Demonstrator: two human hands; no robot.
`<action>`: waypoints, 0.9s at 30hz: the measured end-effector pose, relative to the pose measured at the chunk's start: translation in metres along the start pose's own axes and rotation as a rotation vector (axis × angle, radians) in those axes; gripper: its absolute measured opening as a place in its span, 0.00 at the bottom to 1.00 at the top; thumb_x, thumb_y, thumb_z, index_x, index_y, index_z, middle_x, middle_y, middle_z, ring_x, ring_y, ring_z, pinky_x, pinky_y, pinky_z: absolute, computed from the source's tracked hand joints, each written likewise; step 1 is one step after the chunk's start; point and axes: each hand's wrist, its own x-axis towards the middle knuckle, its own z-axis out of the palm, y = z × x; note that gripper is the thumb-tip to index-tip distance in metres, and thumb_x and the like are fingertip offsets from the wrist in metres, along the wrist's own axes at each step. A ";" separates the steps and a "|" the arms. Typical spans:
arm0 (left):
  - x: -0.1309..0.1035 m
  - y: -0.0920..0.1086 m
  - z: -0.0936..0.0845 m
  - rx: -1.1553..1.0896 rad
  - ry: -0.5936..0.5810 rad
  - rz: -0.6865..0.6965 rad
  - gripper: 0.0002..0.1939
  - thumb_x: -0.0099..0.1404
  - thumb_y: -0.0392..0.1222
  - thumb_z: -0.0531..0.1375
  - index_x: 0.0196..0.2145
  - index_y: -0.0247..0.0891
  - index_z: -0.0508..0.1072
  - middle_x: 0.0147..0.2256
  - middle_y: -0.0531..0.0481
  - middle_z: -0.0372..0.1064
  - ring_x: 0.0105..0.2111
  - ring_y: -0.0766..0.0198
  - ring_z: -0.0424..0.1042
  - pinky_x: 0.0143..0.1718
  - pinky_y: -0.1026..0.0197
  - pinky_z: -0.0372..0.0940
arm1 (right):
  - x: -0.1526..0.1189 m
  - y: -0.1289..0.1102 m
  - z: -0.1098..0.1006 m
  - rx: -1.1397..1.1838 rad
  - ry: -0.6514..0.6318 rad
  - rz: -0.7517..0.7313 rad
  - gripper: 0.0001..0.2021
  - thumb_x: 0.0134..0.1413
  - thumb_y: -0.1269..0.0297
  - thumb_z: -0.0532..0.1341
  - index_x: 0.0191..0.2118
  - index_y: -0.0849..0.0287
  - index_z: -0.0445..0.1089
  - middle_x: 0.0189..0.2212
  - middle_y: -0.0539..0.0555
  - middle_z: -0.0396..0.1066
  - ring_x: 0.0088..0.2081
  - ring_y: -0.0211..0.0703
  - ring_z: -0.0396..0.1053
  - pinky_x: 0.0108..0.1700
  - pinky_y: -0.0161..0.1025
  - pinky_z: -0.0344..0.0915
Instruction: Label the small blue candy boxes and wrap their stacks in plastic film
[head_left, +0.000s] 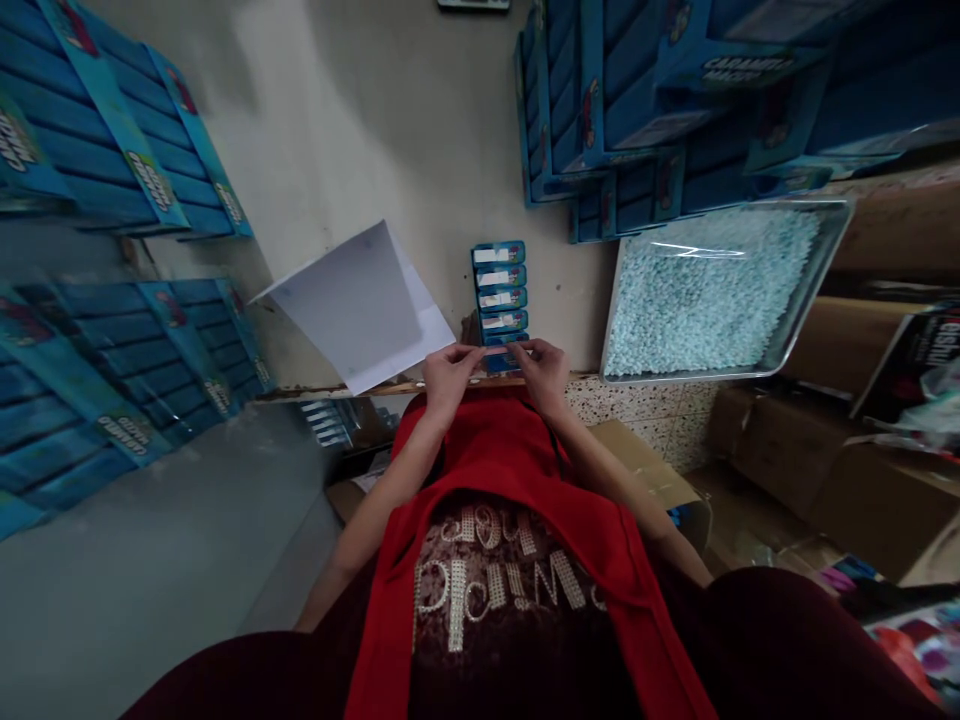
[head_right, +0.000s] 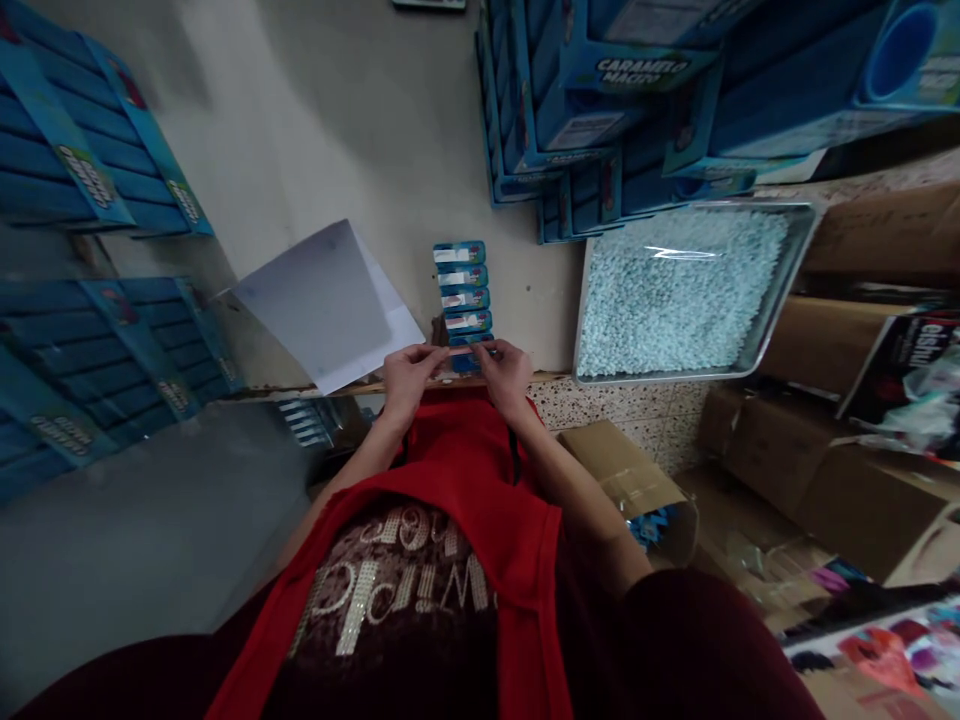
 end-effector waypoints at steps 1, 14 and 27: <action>0.001 -0.001 0.000 0.008 0.009 0.001 0.11 0.58 0.48 0.74 0.33 0.38 0.86 0.25 0.51 0.78 0.25 0.64 0.73 0.30 0.63 0.67 | 0.001 0.000 0.001 -0.010 -0.004 -0.008 0.23 0.59 0.40 0.66 0.37 0.58 0.85 0.19 0.47 0.68 0.24 0.39 0.63 0.31 0.38 0.53; 0.028 -0.010 -0.002 -0.217 -0.129 -0.282 0.21 0.43 0.50 0.82 0.30 0.34 0.84 0.26 0.49 0.78 0.26 0.64 0.74 0.32 0.61 0.70 | 0.020 0.004 0.005 -0.177 0.060 0.039 0.20 0.50 0.44 0.74 0.36 0.55 0.74 0.27 0.50 0.74 0.30 0.45 0.69 0.35 0.39 0.57; 0.046 -0.023 0.013 -0.156 0.054 -0.260 0.19 0.52 0.45 0.79 0.27 0.38 0.72 0.21 0.58 0.70 0.21 0.70 0.69 0.27 0.67 0.64 | 0.032 0.007 -0.009 0.214 -0.024 0.114 0.31 0.37 0.39 0.79 0.32 0.51 0.61 0.20 0.40 0.61 0.24 0.35 0.59 0.28 0.36 0.53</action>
